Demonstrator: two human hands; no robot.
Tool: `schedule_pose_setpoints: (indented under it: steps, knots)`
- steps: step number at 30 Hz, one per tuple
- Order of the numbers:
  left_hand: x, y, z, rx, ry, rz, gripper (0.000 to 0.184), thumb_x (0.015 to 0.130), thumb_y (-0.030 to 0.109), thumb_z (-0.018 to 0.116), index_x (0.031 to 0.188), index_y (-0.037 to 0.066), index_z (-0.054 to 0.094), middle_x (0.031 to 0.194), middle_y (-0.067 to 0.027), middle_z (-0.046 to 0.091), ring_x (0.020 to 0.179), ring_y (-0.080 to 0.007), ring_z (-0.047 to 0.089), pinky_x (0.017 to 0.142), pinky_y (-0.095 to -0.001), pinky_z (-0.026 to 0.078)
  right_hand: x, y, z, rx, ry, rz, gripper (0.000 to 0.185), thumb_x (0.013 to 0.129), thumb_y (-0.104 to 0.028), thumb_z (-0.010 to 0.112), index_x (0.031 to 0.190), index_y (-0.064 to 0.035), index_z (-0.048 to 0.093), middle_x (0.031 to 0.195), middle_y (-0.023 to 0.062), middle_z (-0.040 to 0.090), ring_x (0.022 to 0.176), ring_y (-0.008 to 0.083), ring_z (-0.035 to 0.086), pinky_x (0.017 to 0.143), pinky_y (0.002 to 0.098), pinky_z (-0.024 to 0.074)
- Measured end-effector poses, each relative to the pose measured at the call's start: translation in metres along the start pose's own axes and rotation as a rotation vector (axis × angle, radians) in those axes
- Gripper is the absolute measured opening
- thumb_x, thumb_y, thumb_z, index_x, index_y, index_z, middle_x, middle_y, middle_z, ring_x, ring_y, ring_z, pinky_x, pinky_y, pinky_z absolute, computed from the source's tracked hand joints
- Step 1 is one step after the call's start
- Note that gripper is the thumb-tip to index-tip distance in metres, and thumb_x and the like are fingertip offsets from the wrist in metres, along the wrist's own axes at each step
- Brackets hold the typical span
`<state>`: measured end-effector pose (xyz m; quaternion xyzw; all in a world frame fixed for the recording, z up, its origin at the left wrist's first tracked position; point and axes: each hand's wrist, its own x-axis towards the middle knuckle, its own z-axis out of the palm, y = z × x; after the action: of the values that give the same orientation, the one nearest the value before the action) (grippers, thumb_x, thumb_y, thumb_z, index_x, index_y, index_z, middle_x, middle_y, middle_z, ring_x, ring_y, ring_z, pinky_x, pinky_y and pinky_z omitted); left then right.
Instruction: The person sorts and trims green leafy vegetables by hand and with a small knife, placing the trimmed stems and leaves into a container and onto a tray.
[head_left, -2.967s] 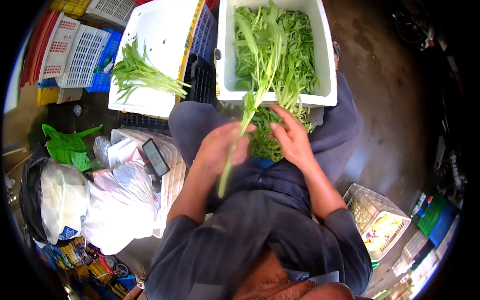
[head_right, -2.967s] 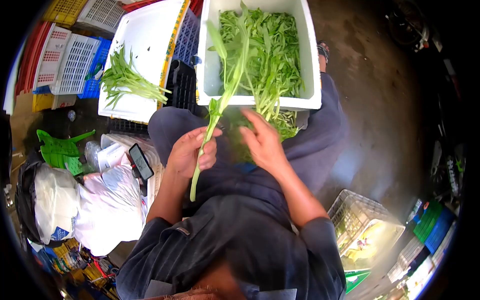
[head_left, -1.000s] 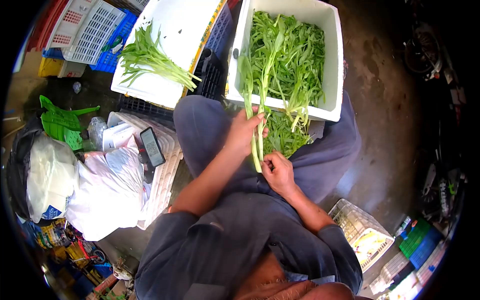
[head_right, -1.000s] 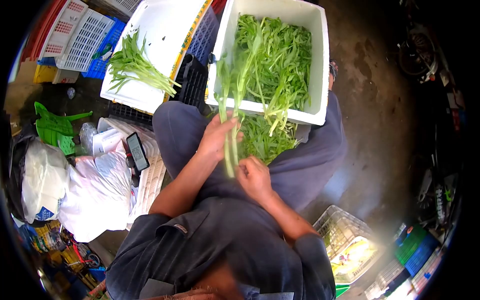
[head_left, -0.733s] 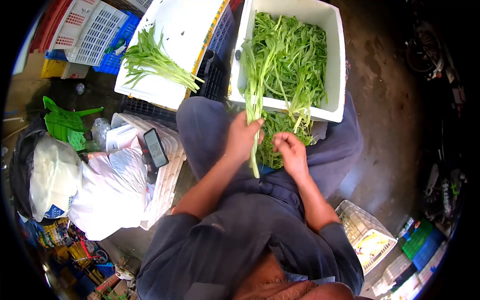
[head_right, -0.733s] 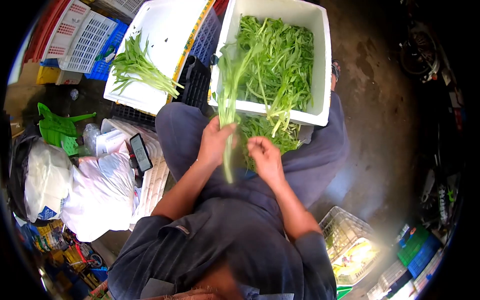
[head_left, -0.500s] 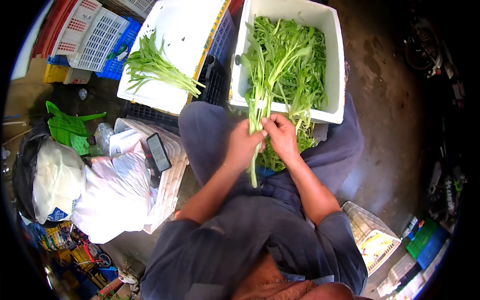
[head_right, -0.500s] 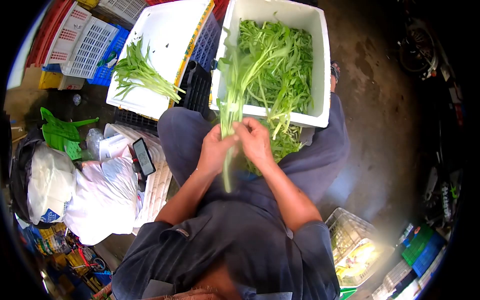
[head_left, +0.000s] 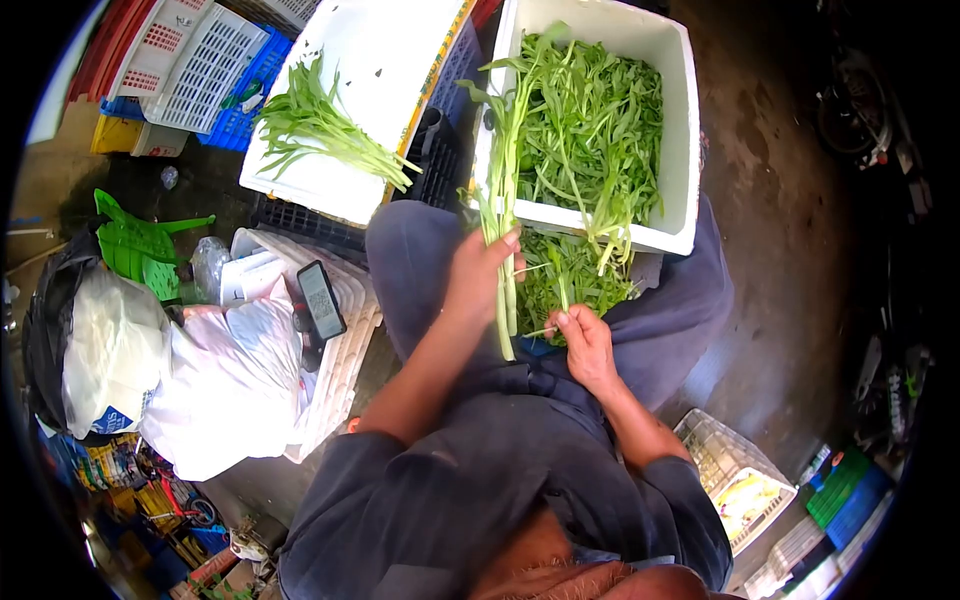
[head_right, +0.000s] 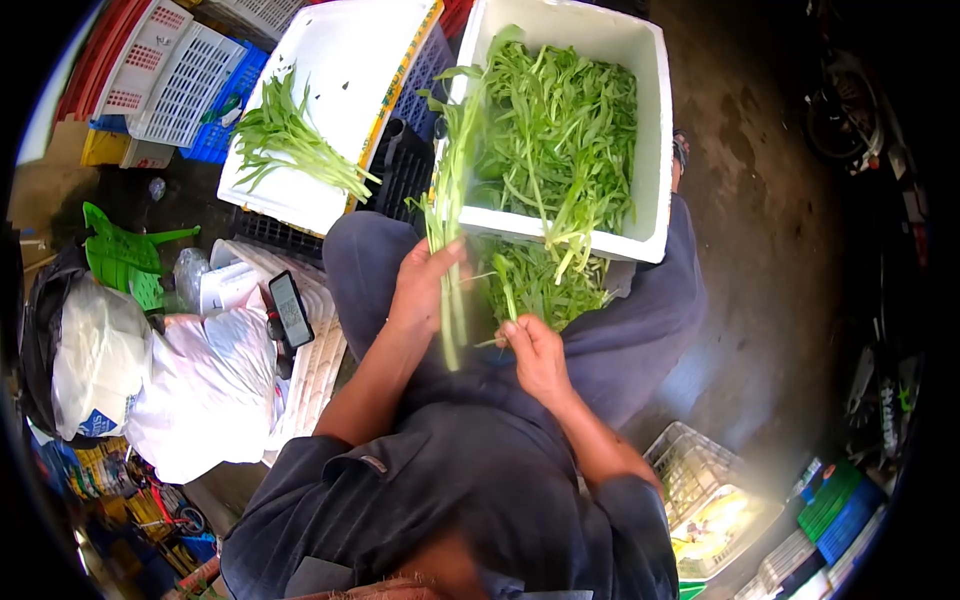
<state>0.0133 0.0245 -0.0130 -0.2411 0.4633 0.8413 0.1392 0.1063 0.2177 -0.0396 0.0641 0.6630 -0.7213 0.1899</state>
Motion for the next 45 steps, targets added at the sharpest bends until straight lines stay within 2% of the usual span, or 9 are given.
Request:
schedule_pose_setpoints:
  steps: [4,7,13,16,21,32,35,39,45]
  knots:
    - [-0.007,0.008,0.007,-0.038,-0.125,-0.048,0.026,0.099,0.014,0.063,0.121,0.0,0.061,0.09,-0.0044,0.06,0.067,-0.0159,0.061,0.059,-0.031,0.052,0.004,-0.001,-0.008,-0.412,0.026,0.124,0.026,0.105,-0.017,0.055,0.114,0.0039,0.066,0.091,0.0087,0.071,0.085,0.0159,0.066,0.078,0.0296,0.0525]
    - [-0.016,0.012,0.011,-0.071,-0.18,-0.128,0.031,0.103,0.016,0.057,0.128,-0.002,0.057,0.091,-0.0055,0.06,0.063,-0.0182,0.058,0.056,-0.0331,0.049,0.031,-0.012,-0.004,-0.527,0.157,-0.174,0.031,0.105,-0.017,0.054,0.126,0.0036,0.063,0.101,0.0087,0.072,0.091,0.0174,0.066,0.082,0.0292,0.0526]
    - [-0.023,-0.001,-0.003,-0.34,-0.484,-0.26,0.038,0.105,0.022,0.055,0.135,0.0,0.056,0.086,-0.0015,0.057,0.057,-0.0133,0.049,0.05,-0.0276,0.04,0.091,-0.055,0.015,0.527,-0.036,-0.002,0.029,0.104,-0.015,0.056,0.124,0.0037,0.064,0.108,0.0076,0.071,0.094,0.0146,0.066,0.086,0.0284,0.0523]
    - [-0.026,-0.001,-0.004,-0.373,-0.515,-0.283,0.039,0.105,0.024,0.054,0.136,0.001,0.054,0.085,-0.0008,0.055,0.056,-0.0128,0.047,0.049,-0.0282,0.038,0.096,-0.061,0.019,0.709,-0.089,0.016,0.024,0.103,-0.013,0.057,0.118,0.0029,0.066,0.107,0.0077,0.071,0.093,0.0127,0.065,0.086,0.0271,0.0521]
    - [-0.024,-0.009,-0.01,-0.427,-0.565,-0.331,0.038,0.105,0.026,0.054,0.135,0.002,0.055,0.084,-0.0002,0.055,0.056,-0.0125,0.047,0.05,-0.028,0.038,0.092,-0.069,0.027,0.631,0.049,-0.016,0.02,0.102,-0.009,0.058,0.119,0.0005,0.063,0.105,0.0069,0.07,0.092,0.0132,0.065,0.084,0.0275,0.0527]
    - [-0.024,-0.01,-0.009,-0.401,-0.528,-0.332,0.041,0.106,0.028,0.054,0.137,0.003,0.057,0.075,0.0016,0.051,0.053,-0.0118,0.042,0.048,-0.0274,0.034,0.097,-0.055,0.011,0.66,-0.109,-0.054,0.01,0.099,-0.005,0.06,0.109,-0.0015,0.061,0.098,0.0054,0.069,0.083,0.0107,0.063,0.08,0.0259,0.0509]
    - [-0.025,-0.009,-0.004,-0.333,-0.475,-0.313,0.038,0.105,0.027,0.055,0.134,0.003,0.059,0.073,0.0013,0.051,0.051,-0.0118,0.042,0.046,-0.0273,0.033,0.097,-0.062,0.017,0.696,-0.015,0.023,0.01,0.098,-0.004,0.063,0.108,-0.0023,0.061,0.09,0.0022,0.067,0.074,0.0077,0.06,0.073,0.0218,0.05]
    - [-0.026,-0.003,0.005,-0.099,-0.3,-0.243,0.034,0.105,0.025,0.056,0.128,0.001,0.06,0.072,-0.0011,0.054,0.05,-0.0135,0.046,0.045,-0.0285,0.036,0.095,-0.048,0.026,0.796,0.108,-0.067,0.019,0.096,0.001,0.064,0.115,-0.0021,0.06,0.091,0.0021,0.067,0.08,0.0099,0.061,0.075,0.0234,0.0493]
    - [-0.015,-0.004,0.004,0.076,-0.166,-0.154,0.032,0.104,0.022,0.058,0.124,-0.003,0.06,0.075,-0.0062,0.064,0.052,-0.0168,0.059,0.046,-0.0289,0.047,0.054,-0.044,0.023,0.419,0.189,-0.207,0.026,0.097,0.004,0.061,0.122,-0.0022,0.056,0.098,0.0004,0.061,0.087,0.0064,0.058,0.077,0.0209,0.0463]
